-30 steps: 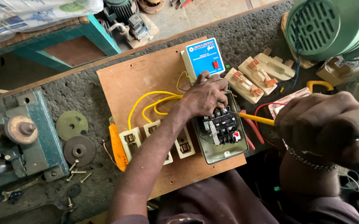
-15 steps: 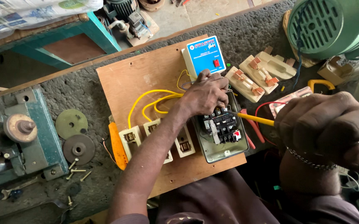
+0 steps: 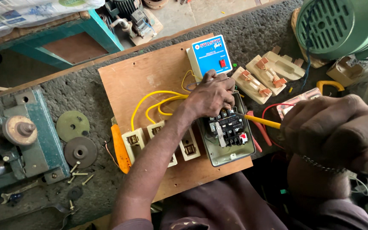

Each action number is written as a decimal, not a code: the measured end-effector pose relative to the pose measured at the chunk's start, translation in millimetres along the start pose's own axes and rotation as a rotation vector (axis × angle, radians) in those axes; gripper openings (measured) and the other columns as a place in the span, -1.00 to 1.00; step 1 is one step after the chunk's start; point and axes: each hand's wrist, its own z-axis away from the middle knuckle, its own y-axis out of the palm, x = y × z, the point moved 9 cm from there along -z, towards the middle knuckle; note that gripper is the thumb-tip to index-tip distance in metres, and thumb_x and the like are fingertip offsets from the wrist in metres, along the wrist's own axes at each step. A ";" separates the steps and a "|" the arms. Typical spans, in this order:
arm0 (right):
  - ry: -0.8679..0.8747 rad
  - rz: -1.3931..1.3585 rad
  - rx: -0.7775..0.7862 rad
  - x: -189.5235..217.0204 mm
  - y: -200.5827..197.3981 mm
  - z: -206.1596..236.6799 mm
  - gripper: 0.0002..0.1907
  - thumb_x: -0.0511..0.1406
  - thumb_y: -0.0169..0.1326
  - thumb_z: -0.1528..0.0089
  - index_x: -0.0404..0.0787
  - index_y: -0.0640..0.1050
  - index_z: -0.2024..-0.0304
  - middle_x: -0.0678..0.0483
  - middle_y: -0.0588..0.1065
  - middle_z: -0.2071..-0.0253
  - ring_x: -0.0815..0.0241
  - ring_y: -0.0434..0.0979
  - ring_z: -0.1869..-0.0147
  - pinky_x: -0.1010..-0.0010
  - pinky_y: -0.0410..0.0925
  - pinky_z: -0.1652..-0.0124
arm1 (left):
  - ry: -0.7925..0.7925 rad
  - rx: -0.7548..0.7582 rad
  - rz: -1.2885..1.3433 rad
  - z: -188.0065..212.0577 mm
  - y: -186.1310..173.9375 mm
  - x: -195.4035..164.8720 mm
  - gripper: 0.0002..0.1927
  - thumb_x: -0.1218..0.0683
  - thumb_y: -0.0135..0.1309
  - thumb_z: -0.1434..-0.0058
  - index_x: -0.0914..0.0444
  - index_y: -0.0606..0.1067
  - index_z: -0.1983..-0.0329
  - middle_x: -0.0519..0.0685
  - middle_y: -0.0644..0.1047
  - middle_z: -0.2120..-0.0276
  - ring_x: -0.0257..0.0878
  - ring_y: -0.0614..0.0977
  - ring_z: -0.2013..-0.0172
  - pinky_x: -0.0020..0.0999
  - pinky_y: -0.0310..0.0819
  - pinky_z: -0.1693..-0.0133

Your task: The person wires an electrical contactor inside a starter box on a workbench, routing a yellow cable and connecting wires to terminals. They use a screwdriver to tighten connections, press the switch on a blue control unit, and use pliers to work on the wiring near fuse holders.

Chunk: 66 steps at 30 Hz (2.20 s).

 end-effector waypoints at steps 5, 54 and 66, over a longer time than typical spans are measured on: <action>-0.008 -0.018 0.026 0.8 -0.4 -1.1 -0.51 -0.14 -0.10 -0.45 -0.18 0.42 0.56 0.11 0.40 0.65 0.20 0.44 0.67 0.28 0.42 0.61 | 0.004 -0.006 0.019 0.2 -1.9 -1.1 -0.90 0.07 0.26 -0.05 -0.07 0.65 0.53 -0.23 0.44 0.26 -0.31 0.44 -0.02 -0.05 -0.02 -0.10; -0.010 -0.475 0.289 -82.3 -20.1 -2.8 -0.70 -0.12 -0.03 -0.46 -0.12 0.28 0.25 0.10 0.33 0.60 0.21 0.36 0.64 0.33 0.26 0.57 | -0.026 -0.031 0.010 2.2 -1.7 5.1 -0.86 0.09 0.10 -0.05 0.04 0.58 0.60 -0.13 0.42 0.26 -0.19 0.46 0.01 -0.10 0.15 -0.13; -0.034 -0.424 0.218 -75.7 -22.6 2.3 -0.71 -0.13 0.02 -0.46 -0.15 0.28 0.01 0.08 0.28 0.57 0.26 0.26 0.61 0.37 0.19 0.53 | -0.020 -0.049 0.010 1.0 3.5 6.2 -0.90 0.10 0.14 0.04 0.02 0.59 0.62 -0.14 0.44 0.25 -0.20 0.46 -0.02 -0.05 0.13 -0.12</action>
